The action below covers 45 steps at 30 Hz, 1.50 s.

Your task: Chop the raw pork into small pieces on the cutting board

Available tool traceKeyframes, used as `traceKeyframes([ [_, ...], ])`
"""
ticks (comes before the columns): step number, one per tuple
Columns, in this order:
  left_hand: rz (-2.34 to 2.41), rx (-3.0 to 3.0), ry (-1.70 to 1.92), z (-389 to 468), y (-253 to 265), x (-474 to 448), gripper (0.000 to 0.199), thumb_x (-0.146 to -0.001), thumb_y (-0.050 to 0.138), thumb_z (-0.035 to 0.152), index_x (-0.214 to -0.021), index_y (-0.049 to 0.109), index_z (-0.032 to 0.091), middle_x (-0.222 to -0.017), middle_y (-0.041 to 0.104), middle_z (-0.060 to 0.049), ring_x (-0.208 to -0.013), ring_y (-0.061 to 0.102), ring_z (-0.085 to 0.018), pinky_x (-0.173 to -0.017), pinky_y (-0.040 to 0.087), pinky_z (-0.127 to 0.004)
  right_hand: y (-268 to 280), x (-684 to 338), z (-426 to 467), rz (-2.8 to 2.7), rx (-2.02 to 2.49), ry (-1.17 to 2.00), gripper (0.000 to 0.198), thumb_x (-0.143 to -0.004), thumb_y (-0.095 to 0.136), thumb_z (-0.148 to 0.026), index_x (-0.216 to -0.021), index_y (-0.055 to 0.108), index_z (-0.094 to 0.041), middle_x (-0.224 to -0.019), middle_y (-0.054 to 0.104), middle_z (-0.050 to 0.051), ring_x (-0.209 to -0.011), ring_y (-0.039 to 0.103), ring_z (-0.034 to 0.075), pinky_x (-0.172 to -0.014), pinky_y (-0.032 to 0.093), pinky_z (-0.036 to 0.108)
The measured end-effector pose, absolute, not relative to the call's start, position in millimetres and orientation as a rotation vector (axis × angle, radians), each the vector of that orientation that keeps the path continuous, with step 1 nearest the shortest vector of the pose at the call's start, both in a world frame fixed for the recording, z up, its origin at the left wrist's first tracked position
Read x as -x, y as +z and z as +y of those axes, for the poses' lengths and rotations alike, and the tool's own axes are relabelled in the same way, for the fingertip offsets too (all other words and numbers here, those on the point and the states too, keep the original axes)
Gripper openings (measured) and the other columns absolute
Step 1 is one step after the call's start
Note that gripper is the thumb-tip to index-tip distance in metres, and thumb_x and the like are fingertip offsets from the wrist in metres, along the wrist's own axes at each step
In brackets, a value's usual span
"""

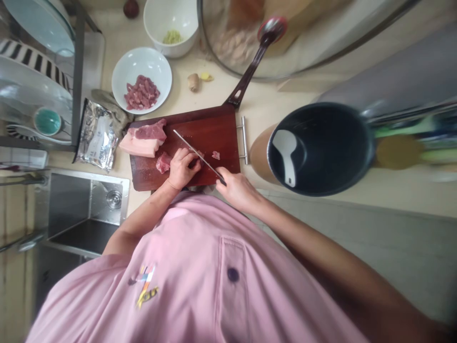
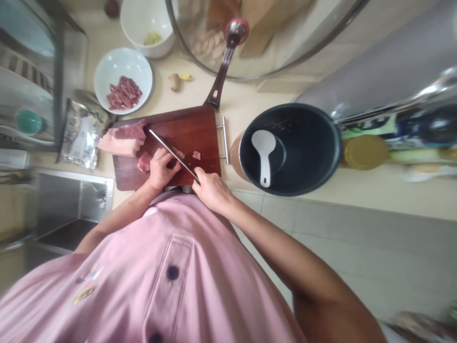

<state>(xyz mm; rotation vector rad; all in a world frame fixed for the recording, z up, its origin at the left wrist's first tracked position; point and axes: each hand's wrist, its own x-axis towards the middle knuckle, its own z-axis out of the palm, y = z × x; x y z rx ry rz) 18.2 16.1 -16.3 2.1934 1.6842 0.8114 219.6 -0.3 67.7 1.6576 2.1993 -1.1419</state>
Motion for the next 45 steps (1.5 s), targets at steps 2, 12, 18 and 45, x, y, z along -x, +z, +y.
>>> traceKeyframes([
  [2,1.673,-2.228,0.83,16.2,-16.7,-17.8,0.008,-0.085,0.058,0.024,-0.086,0.064,0.018,-0.089,0.063,-0.004,-0.086,0.056,-0.016,-0.081,0.048,-0.031,61.6,-216.3,0.3,2.237,-1.652,-1.114,0.033,-0.087,0.04,-0.026,-0.115,0.056,-0.019,-0.078,0.069,0.008,-0.068,0.063,0.021,-0.061,0.036,0.027],
  [12,1.698,-2.177,0.877,14.5,-17.5,-18.6,0.014,-0.088,0.058,0.031,-0.084,0.063,0.019,-0.086,0.063,-0.004,-0.084,0.057,-0.016,-0.081,0.047,-0.033,66.9,-232.9,-2.4,2.223,-1.674,-1.232,0.03,-0.087,0.041,-0.027,-0.11,0.059,-0.019,-0.076,0.068,0.005,-0.066,0.061,0.019,-0.06,0.036,0.026],
  [18,1.637,-2.216,1.019,9.8,-9.9,-15.9,0.015,-0.088,0.059,0.032,-0.084,0.063,0.018,-0.088,0.065,-0.004,-0.085,0.059,-0.016,-0.081,0.048,-0.034,78.8,-243.7,-13.7,2.271,-1.732,-1.105,0.035,-0.088,0.041,-0.029,-0.117,0.057,-0.017,-0.069,0.065,0.005,-0.061,0.059,0.02,-0.058,0.035,0.027],
  [45,1.7,-2.202,0.879,12.7,-19.0,-18.2,0.009,-0.083,0.06,0.025,-0.085,0.064,0.018,-0.087,0.061,-0.005,-0.084,0.056,-0.017,-0.079,0.049,-0.032,60.2,-215.4,-2.7,2.266,-1.627,-1.027,0.034,-0.088,0.04,-0.026,-0.118,0.054,-0.019,-0.076,0.069,0.007,-0.067,0.063,0.022,-0.058,0.033,0.027],
])
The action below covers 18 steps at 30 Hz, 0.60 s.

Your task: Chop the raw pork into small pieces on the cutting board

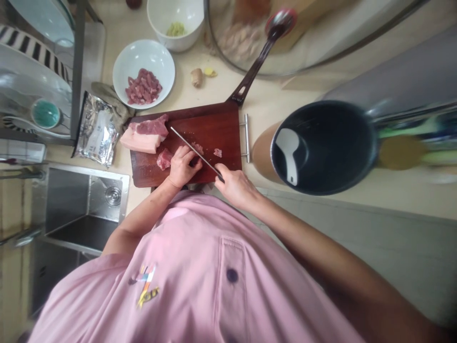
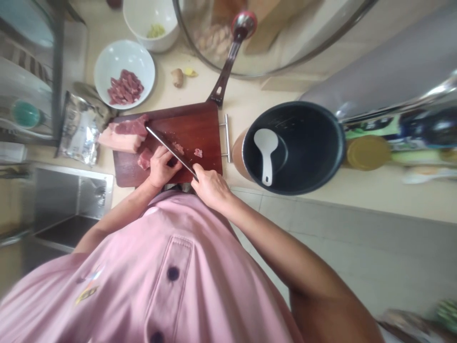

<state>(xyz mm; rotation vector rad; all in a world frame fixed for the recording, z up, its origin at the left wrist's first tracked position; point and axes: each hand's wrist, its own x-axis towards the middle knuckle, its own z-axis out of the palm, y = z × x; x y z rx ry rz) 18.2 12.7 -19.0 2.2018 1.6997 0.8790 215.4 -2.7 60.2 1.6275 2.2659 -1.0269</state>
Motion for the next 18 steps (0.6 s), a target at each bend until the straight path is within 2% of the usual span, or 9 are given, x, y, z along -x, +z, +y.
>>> traceKeyframes([
  [7,1.719,-2.185,0.899,13.4,-24.3,-18.6,0.012,-0.085,0.059,0.029,-0.08,0.062,0.018,-0.083,0.059,-0.005,-0.081,0.055,-0.017,-0.076,0.048,-0.032,58.2,-228.5,-13.6,2.2,-1.649,-1.015,0.036,-0.087,0.04,-0.026,-0.119,0.055,-0.018,-0.071,0.067,0.006,-0.062,0.061,0.022,-0.056,0.033,0.028],
  [12,1.709,-2.116,0.935,10.4,-16.7,-17.0,0.016,-0.087,0.058,0.033,-0.087,0.063,0.018,-0.087,0.061,-0.005,-0.085,0.057,-0.017,-0.08,0.049,-0.033,64.9,-230.0,-3.1,2.253,-1.693,-1.151,0.033,-0.087,0.041,-0.026,-0.115,0.058,-0.018,-0.077,0.068,0.006,-0.067,0.062,0.02,-0.06,0.037,0.026],
  [15,1.71,-2.085,0.99,5.4,-10.3,-15.6,0.016,-0.087,0.058,0.033,-0.089,0.064,0.018,-0.092,0.064,-0.005,-0.089,0.058,-0.017,-0.082,0.049,-0.033,73.4,-236.8,-9.5,2.273,-1.768,-1.081,0.037,-0.088,0.041,-0.029,-0.119,0.056,-0.017,-0.074,0.067,0.006,-0.065,0.061,0.021,-0.059,0.037,0.027],
  [18,1.699,-2.124,0.962,2.4,-9.5,-15.0,0.016,-0.088,0.058,0.033,-0.086,0.065,0.019,-0.089,0.065,-0.004,-0.085,0.059,-0.016,-0.079,0.05,-0.033,81.1,-242.8,-21.9,2.292,-1.718,-1.054,0.037,-0.088,0.04,-0.03,-0.118,0.057,-0.018,-0.068,0.066,0.005,-0.059,0.059,0.02,-0.056,0.035,0.027],
])
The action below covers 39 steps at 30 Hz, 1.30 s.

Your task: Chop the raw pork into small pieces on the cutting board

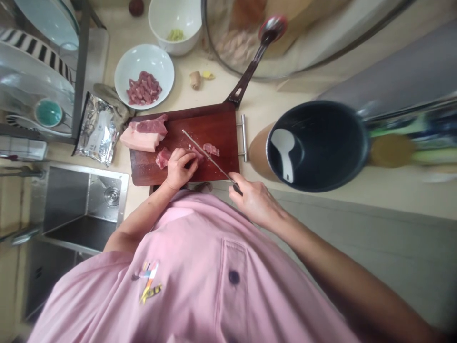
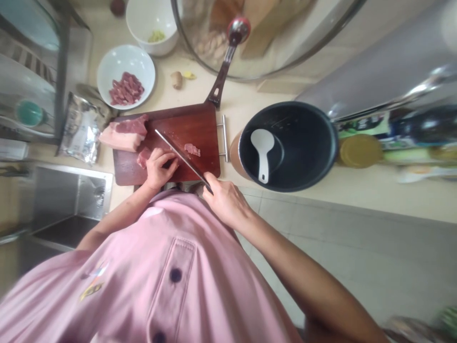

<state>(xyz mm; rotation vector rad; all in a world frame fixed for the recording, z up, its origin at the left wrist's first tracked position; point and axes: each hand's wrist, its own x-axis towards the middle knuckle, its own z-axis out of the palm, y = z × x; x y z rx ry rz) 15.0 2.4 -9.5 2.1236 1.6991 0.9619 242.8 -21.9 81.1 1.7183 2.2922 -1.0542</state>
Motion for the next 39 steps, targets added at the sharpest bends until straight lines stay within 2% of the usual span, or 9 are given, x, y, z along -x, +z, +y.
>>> traceKeyframes([
  [12,1.714,-2.096,0.88,8.0,-14.3,-17.9,0.019,-0.087,0.06,0.036,-0.084,0.067,0.018,-0.089,0.064,-0.005,-0.088,0.058,-0.018,-0.081,0.05,-0.033,82.9,-237.9,-21.6,2.17,-1.607,-1.086,0.034,-0.087,0.04,-0.027,-0.116,0.056,-0.019,-0.064,0.063,0.004,-0.056,0.057,0.019,-0.053,0.03,0.026],
  [17,1.702,-2.081,0.866,8.4,-11.7,-19.0,0.016,-0.086,0.06,0.033,-0.088,0.067,0.018,-0.091,0.063,-0.005,-0.09,0.058,-0.017,-0.083,0.049,-0.032,72.1,-226.6,-11.6,2.249,-1.603,-1.026,0.034,-0.087,0.04,-0.025,-0.117,0.055,-0.019,-0.072,0.067,0.006,-0.062,0.06,0.02,-0.056,0.031,0.027],
  [21,1.722,-2.104,0.882,7.8,-14.5,-20.1,0.015,-0.087,0.059,0.031,-0.089,0.066,0.018,-0.089,0.063,-0.005,-0.087,0.058,-0.017,-0.081,0.049,-0.032,68.9,-233.2,-13.4,2.214,-1.596,-1.051,0.034,-0.088,0.04,-0.028,-0.117,0.055,-0.019,-0.069,0.066,0.005,-0.06,0.06,0.02,-0.055,0.032,0.026],
  [27,1.705,-2.115,0.869,8.3,-15.7,-19.4,0.016,-0.087,0.058,0.029,-0.097,0.066,0.019,-0.097,0.064,-0.006,-0.092,0.059,-0.018,-0.084,0.049,-0.032,62.5,-212.6,-1.3,2.288,-1.609,-0.998,0.033,-0.088,0.04,-0.026,-0.117,0.055,-0.018,-0.078,0.07,0.008,-0.067,0.063,0.022,-0.058,0.033,0.027],
  [34,1.729,-2.105,0.919,8.9,-17.9,-19.7,0.016,-0.086,0.059,0.033,-0.084,0.065,0.018,-0.084,0.061,-0.005,-0.084,0.057,-0.017,-0.078,0.049,-0.032,64.4,-234.5,-13.6,2.192,-1.646,-1.075,0.033,-0.087,0.042,-0.026,-0.116,0.056,-0.019,-0.071,0.067,0.005,-0.061,0.06,0.02,-0.056,0.034,0.026],
  [39,1.688,-2.087,0.997,3.1,-11.8,-15.7,0.016,-0.087,0.059,0.032,-0.09,0.065,0.018,-0.092,0.064,-0.006,-0.088,0.058,-0.017,-0.081,0.049,-0.032,74.3,-236.3,-11.5,2.232,-1.71,-1.144,0.032,-0.088,0.041,-0.027,-0.114,0.057,-0.018,-0.074,0.067,0.006,-0.064,0.06,0.019,-0.06,0.037,0.026],
])
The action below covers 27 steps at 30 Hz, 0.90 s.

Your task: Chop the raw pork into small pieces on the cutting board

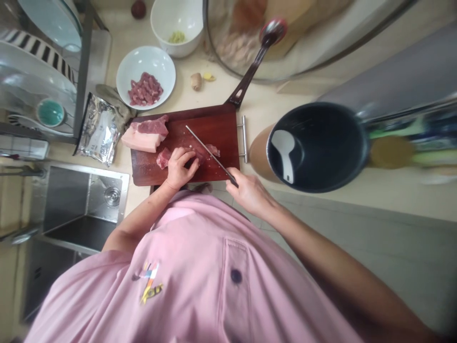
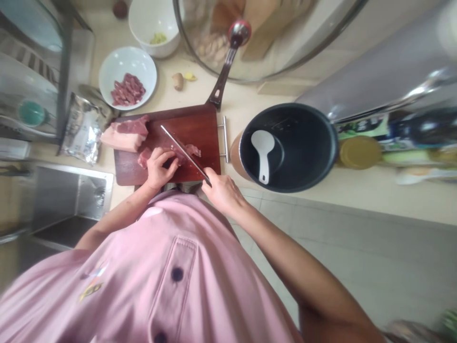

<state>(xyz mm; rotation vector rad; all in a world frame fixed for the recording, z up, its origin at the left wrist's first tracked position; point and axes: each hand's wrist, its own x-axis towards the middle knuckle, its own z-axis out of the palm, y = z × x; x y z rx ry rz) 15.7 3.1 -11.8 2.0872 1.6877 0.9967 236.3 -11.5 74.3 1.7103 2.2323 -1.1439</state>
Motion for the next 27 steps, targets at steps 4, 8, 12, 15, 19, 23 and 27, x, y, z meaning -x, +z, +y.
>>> traceKeyframes([
  [4,1.696,-2.115,0.933,0.3,-10.2,-13.3,0.018,-0.088,0.058,0.034,-0.086,0.066,0.019,-0.087,0.065,-0.004,-0.084,0.057,-0.017,-0.078,0.049,-0.033,83.3,-238.8,-22.5,2.259,-1.683,-1.092,0.035,-0.088,0.04,-0.029,-0.117,0.057,-0.018,-0.069,0.065,0.004,-0.059,0.059,0.019,-0.057,0.035,0.027],
  [8,1.725,-2.143,0.907,1.6,-14.4,-13.7,0.02,-0.088,0.058,0.036,-0.085,0.069,0.02,-0.088,0.065,-0.005,-0.085,0.058,-0.017,-0.079,0.05,-0.033,85.5,-244.8,-31.3,2.253,-1.617,-1.093,0.034,-0.087,0.04,-0.027,-0.115,0.057,-0.02,-0.067,0.065,0.003,-0.058,0.059,0.019,-0.055,0.032,0.026],
  [12,1.745,-2.143,0.907,2.8,-18.4,-15.0,0.02,-0.087,0.059,0.037,-0.086,0.069,0.02,-0.09,0.065,-0.005,-0.087,0.059,-0.017,-0.08,0.051,-0.033,84.7,-248.7,-31.9,2.212,-1.594,-1.085,0.034,-0.087,0.039,-0.027,-0.116,0.056,-0.02,-0.066,0.064,0.003,-0.058,0.059,0.019,-0.054,0.032,0.026],
  [15,1.748,-2.122,0.905,4.0,-17.3,-16.3,0.02,-0.087,0.06,0.038,-0.086,0.069,0.02,-0.091,0.065,-0.005,-0.087,0.06,-0.018,-0.08,0.051,-0.032,82.8,-243.5,-26.6,2.192,-1.575,-1.075,0.033,-0.087,0.039,-0.026,-0.114,0.056,-0.019,-0.064,0.063,0.003,-0.056,0.058,0.019,-0.054,0.031,0.026],
  [19,1.711,-2.106,0.893,5.7,-11.8,-17.9,0.019,-0.087,0.059,0.036,-0.089,0.069,0.02,-0.093,0.065,-0.005,-0.09,0.06,-0.017,-0.082,0.051,-0.032,74.4,-227.2,-13.7,2.228,-1.58,-1.018,0.032,-0.087,0.039,-0.026,-0.114,0.055,-0.019,-0.068,0.066,0.005,-0.059,0.06,0.021,-0.054,0.03,0.027],
  [23,1.708,-2.116,0.89,5.1,-12.2,-18.2,0.016,-0.088,0.059,0.031,-0.094,0.069,0.02,-0.094,0.065,-0.005,-0.09,0.059,-0.017,-0.083,0.05,-0.031,69.2,-225.5,-10.4,2.269,-1.585,-1.044,0.033,-0.087,0.041,-0.026,-0.116,0.055,-0.019,-0.072,0.067,0.006,-0.063,0.061,0.02,-0.056,0.032,0.026],
  [27,1.744,-2.113,0.869,4.3,-16.7,-18.3,0.014,-0.086,0.06,0.031,-0.089,0.068,0.019,-0.088,0.063,-0.004,-0.086,0.058,-0.017,-0.081,0.049,-0.032,70.0,-230.2,-11.4,2.19,-1.579,-1.096,0.031,-0.088,0.04,-0.027,-0.114,0.056,-0.019,-0.069,0.067,0.005,-0.06,0.06,0.02,-0.055,0.032,0.026],
])
